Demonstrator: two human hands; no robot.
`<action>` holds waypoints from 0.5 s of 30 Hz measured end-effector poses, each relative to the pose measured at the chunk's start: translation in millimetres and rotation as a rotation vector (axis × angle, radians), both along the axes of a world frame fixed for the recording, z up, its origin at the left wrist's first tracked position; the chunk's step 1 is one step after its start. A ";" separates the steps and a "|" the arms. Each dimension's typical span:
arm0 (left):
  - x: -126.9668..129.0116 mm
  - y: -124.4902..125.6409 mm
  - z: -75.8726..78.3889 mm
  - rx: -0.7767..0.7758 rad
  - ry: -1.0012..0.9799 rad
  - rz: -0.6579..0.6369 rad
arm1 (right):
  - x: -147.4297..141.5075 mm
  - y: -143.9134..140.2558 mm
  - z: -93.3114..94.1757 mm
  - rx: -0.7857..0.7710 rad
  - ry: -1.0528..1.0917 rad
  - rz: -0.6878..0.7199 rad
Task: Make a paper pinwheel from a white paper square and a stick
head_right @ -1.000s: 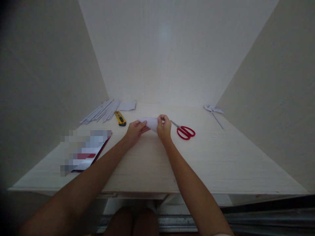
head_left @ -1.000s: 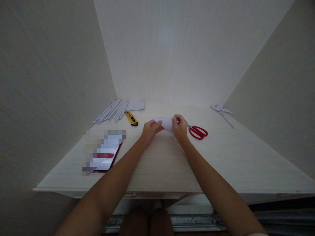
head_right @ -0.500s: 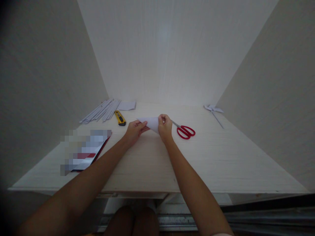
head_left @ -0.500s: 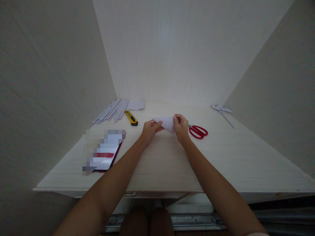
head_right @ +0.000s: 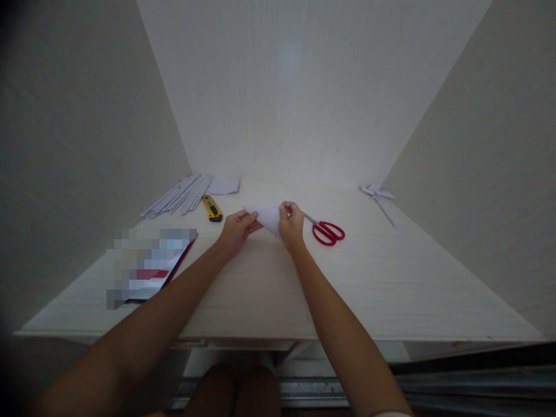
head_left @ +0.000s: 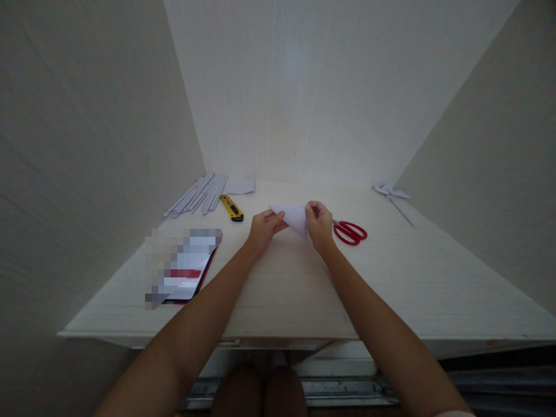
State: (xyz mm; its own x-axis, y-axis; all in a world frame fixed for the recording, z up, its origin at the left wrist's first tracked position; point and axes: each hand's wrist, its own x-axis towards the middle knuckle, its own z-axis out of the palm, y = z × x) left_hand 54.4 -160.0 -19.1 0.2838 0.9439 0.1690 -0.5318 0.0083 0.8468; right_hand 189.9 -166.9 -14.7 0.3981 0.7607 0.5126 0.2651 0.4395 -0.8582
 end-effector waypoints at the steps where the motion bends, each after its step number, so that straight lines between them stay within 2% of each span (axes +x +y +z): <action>1: 0.0 -0.1 0.5 -0.009 -0.005 0.008 | 0.2 0.0 0.0 0.002 -0.004 -0.002; 7: 0.2 -0.2 2.8 -0.051 -0.026 0.089 | 0.4 0.0 0.6 0.016 -0.027 -0.020; 15: -2.4 4.3 -1.2 -0.064 0.047 0.175 | -1.5 -4.1 4.4 0.029 -0.115 -0.084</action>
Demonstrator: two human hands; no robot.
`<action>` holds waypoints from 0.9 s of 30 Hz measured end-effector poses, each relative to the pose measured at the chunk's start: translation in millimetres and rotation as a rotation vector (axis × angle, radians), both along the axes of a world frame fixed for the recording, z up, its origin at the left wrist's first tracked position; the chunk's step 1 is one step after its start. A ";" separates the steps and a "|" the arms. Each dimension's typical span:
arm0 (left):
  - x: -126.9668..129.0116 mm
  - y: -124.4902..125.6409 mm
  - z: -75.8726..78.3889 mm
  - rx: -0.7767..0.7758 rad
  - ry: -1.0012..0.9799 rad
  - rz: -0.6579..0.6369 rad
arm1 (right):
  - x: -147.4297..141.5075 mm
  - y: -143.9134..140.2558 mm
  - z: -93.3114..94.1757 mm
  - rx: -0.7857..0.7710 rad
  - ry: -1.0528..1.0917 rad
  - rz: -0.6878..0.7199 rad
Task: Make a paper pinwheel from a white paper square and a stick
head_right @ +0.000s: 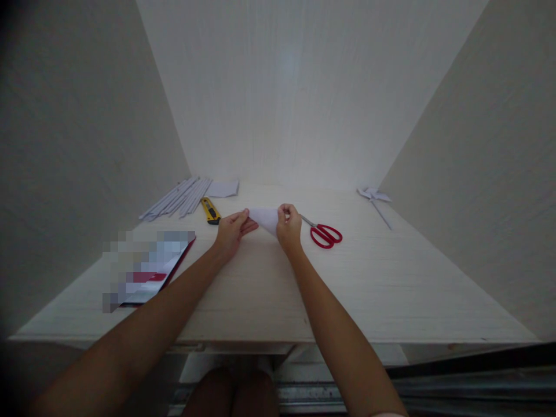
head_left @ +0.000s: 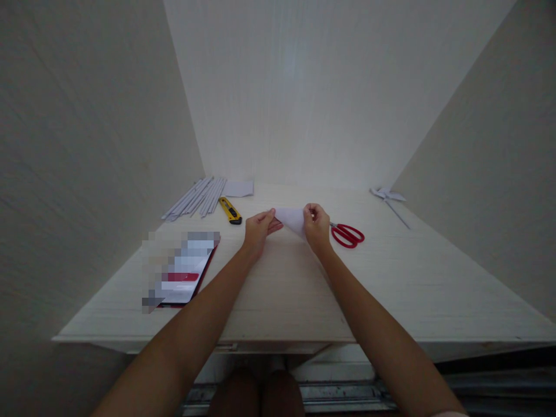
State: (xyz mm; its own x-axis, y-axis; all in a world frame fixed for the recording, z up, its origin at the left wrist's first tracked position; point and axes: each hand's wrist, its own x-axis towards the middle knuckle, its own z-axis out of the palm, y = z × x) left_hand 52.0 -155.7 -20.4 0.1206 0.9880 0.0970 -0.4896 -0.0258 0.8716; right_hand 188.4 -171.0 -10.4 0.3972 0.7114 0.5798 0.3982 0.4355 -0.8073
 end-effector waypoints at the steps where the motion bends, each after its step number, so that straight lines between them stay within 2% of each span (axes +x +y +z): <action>1: -0.2 0.5 -0.4 -0.003 0.001 0.004 | -0.3 -0.7 0.6 0.005 -0.012 -0.007; 4: 0.1 0.4 -0.3 0.004 -0.001 -0.001 | -1.5 -3.2 2.8 0.028 -0.069 -0.037; 9: 4.0 -3.9 3.1 -0.015 0.018 -0.103 | -4.2 -6.5 5.4 0.086 -0.152 -0.056; 14: 4.2 -6.2 6.1 0.005 -0.003 -0.082 | -6.0 -8.3 5.8 0.122 -0.207 -0.039; 17: 1.7 -7.0 8.3 0.018 -0.012 -0.148 | -6.1 -9.9 6.6 0.158 -0.267 -0.045; 21: -1.2 -9.0 12.3 -0.074 -0.036 -0.220 | -5.8 -11.8 7.8 0.179 -0.356 -0.040; 24: -1.5 -9.1 13.0 -0.062 -0.021 -0.224 | -5.0 -12.7 8.5 0.179 -0.408 -0.036; 27: -0.4 -7.6 10.5 -0.009 0.034 -0.172 | -3.3 -13.9 9.9 0.195 -0.472 -0.016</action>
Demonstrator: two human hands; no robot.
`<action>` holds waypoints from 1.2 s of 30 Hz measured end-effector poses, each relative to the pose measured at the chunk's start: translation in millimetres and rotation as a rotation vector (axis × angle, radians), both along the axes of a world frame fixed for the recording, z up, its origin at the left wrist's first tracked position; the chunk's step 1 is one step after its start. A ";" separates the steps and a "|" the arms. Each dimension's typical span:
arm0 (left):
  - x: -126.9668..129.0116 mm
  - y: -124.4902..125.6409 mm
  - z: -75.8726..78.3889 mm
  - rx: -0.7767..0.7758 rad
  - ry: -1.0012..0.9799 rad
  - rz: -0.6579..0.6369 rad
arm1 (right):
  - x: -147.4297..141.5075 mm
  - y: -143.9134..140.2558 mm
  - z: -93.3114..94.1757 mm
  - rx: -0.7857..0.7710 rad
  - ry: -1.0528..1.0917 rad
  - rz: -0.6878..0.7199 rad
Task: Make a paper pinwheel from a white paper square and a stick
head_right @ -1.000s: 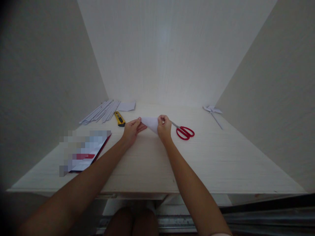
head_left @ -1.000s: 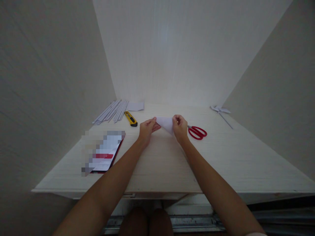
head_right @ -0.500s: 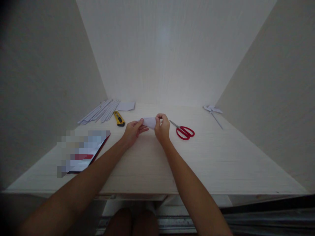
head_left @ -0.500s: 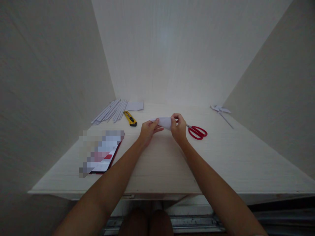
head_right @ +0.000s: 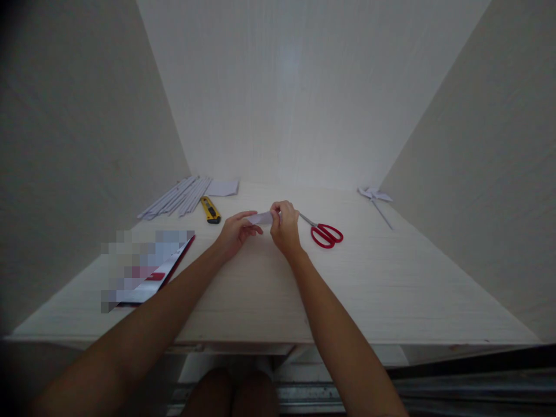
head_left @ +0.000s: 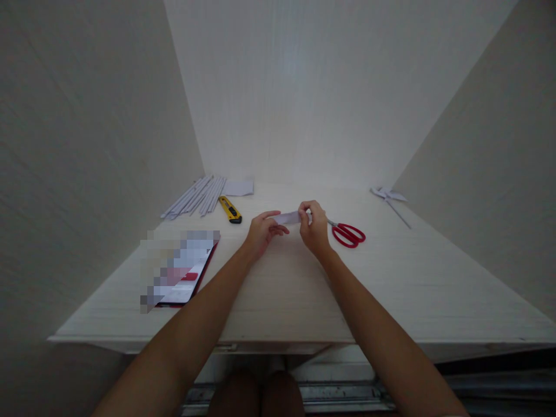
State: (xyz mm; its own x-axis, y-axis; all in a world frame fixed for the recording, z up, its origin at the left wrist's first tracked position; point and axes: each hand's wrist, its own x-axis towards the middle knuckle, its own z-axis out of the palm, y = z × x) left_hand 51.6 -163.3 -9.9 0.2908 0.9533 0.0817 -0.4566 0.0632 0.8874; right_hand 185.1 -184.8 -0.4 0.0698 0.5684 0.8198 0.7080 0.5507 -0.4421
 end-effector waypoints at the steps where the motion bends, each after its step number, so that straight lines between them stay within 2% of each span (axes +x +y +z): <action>1: 0.5 0.6 -1.2 0.012 0.019 0.012 | 0.7 -0.6 0.9 0.001 -0.025 0.009; 10: -0.3 3.9 -9.4 0.119 0.146 -0.103 | 6.6 -5.6 9.8 -0.043 -0.266 0.057; 15: -1.3 2.5 -7.8 0.064 0.065 -0.045 | 12.3 -1.4 7.7 -0.040 -0.181 0.041; 18: -0.5 0.3 -6.9 0.100 0.011 -0.017 | 14.3 0.9 4.8 -0.056 -0.095 0.039; 27: 0.3 -0.1 -8.1 0.265 0.132 0.050 | 12.5 0.7 1.8 -0.128 0.012 0.052; 31: 1.1 0.3 -9.3 0.274 0.160 0.089 | 12.5 0.9 1.4 -0.136 0.030 0.004; 36: 2.2 0.3 -9.1 0.269 0.186 0.138 | 13.0 1.6 2.3 -0.122 0.063 0.021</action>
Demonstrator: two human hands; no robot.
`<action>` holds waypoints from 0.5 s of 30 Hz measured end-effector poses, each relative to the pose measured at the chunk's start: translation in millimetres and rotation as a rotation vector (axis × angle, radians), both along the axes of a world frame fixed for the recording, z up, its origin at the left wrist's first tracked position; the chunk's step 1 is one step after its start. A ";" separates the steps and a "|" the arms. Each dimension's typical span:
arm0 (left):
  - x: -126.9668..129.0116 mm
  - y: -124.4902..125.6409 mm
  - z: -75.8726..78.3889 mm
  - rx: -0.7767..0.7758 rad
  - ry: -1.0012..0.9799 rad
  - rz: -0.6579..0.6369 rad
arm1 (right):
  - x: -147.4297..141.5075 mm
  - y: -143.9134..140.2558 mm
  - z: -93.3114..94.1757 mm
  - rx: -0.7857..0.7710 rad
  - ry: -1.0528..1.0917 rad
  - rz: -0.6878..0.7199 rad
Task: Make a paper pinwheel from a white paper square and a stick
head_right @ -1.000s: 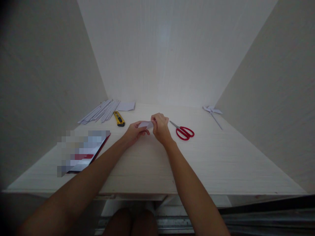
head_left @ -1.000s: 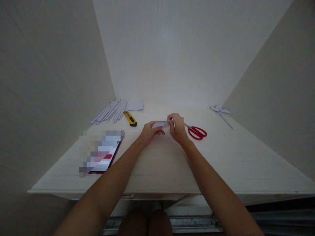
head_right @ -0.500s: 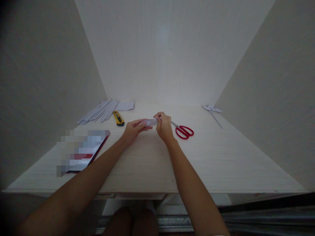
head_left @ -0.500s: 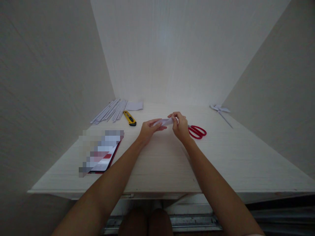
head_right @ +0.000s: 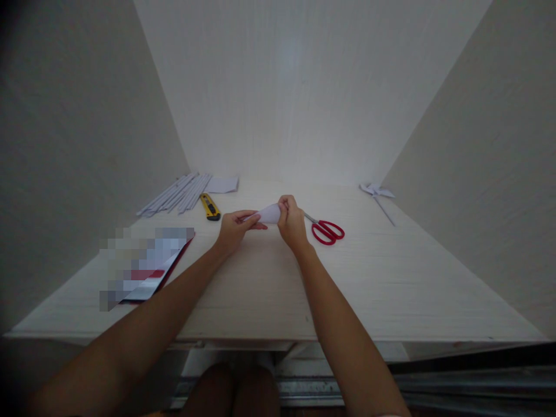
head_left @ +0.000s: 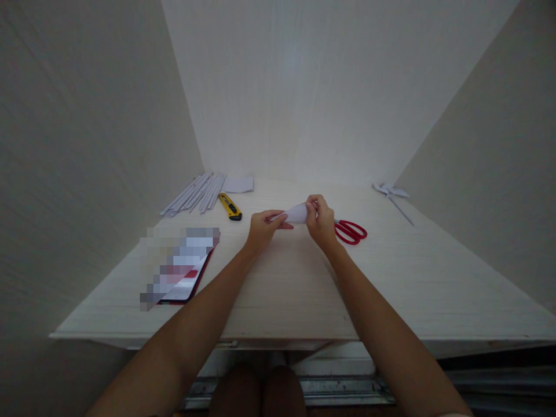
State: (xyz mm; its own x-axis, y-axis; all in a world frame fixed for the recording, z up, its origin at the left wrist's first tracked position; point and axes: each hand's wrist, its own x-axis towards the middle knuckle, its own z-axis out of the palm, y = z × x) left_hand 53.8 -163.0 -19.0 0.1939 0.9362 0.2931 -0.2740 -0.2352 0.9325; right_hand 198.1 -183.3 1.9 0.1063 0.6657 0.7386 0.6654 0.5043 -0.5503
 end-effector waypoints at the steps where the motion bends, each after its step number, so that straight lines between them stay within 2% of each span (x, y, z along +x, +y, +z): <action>1: 0.0 0.0 0.3 0.000 0.003 0.000 | 0.0 0.4 0.1 0.008 0.006 -0.001; 15: 0.1 -1.8 1.3 -0.061 -0.093 -0.049 | 1.7 2.2 -0.4 0.021 0.065 0.005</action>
State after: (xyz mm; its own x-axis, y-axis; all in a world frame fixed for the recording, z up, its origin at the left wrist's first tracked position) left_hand 53.9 -164.8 -17.7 0.2142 0.9429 0.2549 -0.3693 -0.1634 0.9148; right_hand 199.8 -181.1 1.5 0.1511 0.6510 0.7438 0.6260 0.5193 -0.5817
